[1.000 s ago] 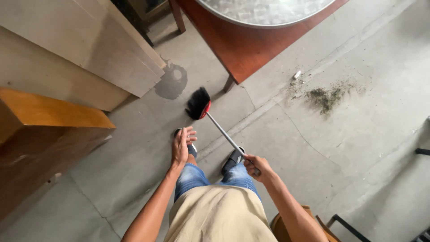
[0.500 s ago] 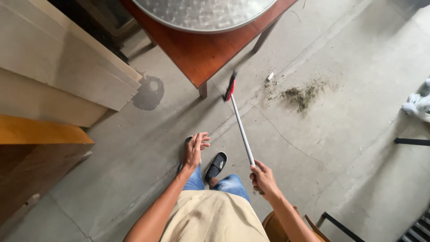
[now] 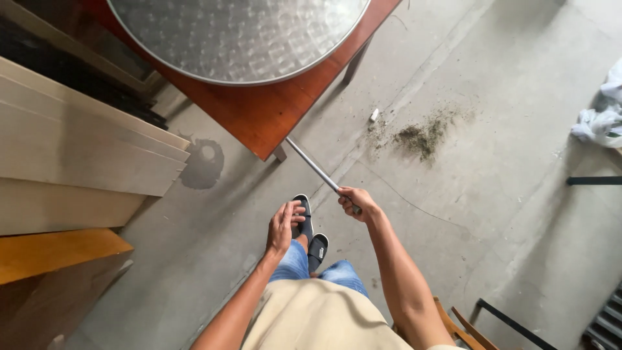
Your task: The recorder is sweeping debris off the floor using a broom.
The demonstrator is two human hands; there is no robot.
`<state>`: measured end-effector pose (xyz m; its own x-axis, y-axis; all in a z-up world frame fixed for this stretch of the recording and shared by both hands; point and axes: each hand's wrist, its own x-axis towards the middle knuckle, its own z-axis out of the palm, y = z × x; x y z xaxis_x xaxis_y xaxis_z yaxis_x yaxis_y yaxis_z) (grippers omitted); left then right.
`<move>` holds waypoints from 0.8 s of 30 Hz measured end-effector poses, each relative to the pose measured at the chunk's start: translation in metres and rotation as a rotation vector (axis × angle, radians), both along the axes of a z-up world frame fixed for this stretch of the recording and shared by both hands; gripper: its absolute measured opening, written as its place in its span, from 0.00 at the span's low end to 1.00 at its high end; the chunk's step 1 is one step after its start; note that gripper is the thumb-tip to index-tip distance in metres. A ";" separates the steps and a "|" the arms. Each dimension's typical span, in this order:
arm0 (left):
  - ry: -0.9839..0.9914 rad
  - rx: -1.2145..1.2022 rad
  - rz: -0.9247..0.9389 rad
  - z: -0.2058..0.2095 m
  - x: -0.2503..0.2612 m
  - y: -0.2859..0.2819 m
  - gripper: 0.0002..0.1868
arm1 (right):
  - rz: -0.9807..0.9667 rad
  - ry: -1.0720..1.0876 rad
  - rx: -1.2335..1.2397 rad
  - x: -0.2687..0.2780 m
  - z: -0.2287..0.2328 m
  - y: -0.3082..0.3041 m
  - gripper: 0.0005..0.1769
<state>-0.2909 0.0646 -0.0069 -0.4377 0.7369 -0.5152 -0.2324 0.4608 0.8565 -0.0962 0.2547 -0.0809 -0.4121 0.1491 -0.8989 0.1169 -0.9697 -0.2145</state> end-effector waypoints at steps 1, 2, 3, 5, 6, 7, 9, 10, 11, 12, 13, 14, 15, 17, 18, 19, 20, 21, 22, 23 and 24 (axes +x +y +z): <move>-0.005 -0.003 -0.003 0.001 -0.002 0.009 0.31 | -0.003 -0.005 -0.003 0.020 -0.020 0.001 0.03; -0.013 0.027 -0.015 0.002 -0.004 0.018 0.31 | -0.030 0.033 -0.026 0.040 -0.039 0.002 0.07; -0.013 0.059 -0.033 0.003 -0.013 0.028 0.31 | -0.063 0.079 -0.048 0.054 -0.060 0.003 0.13; -0.013 0.057 -0.057 0.009 -0.022 0.050 0.31 | -0.023 -0.027 0.052 0.082 -0.017 0.001 0.09; -0.016 0.058 -0.072 0.012 -0.026 0.060 0.31 | 0.026 -0.137 0.152 0.097 0.005 -0.003 0.07; -0.017 0.059 -0.087 0.012 -0.031 0.068 0.31 | 0.011 -0.139 0.153 0.102 0.022 -0.005 0.07; -0.030 0.066 -0.110 0.012 -0.037 0.083 0.31 | 0.101 -0.355 0.266 0.116 0.057 -0.008 0.15; -0.032 0.066 -0.120 0.017 -0.040 0.089 0.31 | 0.092 -0.358 0.264 0.114 0.070 -0.016 0.15; -0.020 0.081 -0.132 0.020 -0.045 0.097 0.31 | 0.117 -0.431 0.291 0.110 0.081 -0.023 0.19; -0.008 0.097 -0.144 0.024 -0.048 0.106 0.31 | 0.141 -0.504 0.316 0.106 0.093 -0.030 0.22; -0.003 0.102 -0.152 0.025 -0.051 0.113 0.31 | 0.132 -0.500 0.320 0.104 0.103 -0.024 0.22; 0.015 0.114 -0.151 0.026 -0.054 0.122 0.31 | 0.134 -0.508 0.337 0.101 0.114 -0.019 0.23; 0.027 0.117 -0.149 0.026 -0.053 0.123 0.32 | 0.140 -0.520 0.344 0.102 0.124 -0.019 0.24; 0.017 0.117 -0.139 0.021 -0.050 0.126 0.32 | 0.114 -0.463 0.336 0.103 0.129 -0.007 0.24; 0.009 0.119 -0.123 0.019 -0.047 0.129 0.32 | 0.093 -0.405 0.332 0.105 0.132 0.002 0.25; 0.010 0.118 -0.127 0.017 -0.042 0.131 0.32 | 0.089 -0.404 0.330 0.101 0.124 0.012 0.25; 0.004 0.088 -0.131 0.015 -0.037 0.132 0.32 | 0.049 -0.300 0.302 0.097 0.116 0.022 0.23; -0.003 0.058 -0.135 0.013 -0.031 0.134 0.32 | 0.008 -0.194 0.273 0.095 0.107 0.033 0.22; -0.001 0.057 -0.138 0.007 -0.027 0.135 0.32 | 0.004 -0.193 0.272 0.084 0.089 0.045 0.22; -0.006 0.050 -0.134 0.001 -0.020 0.137 0.32 | -0.049 -0.074 0.189 0.076 0.072 0.059 0.17; -0.010 0.042 -0.130 -0.006 -0.012 0.138 0.31 | -0.103 0.045 0.106 0.068 0.055 0.072 0.12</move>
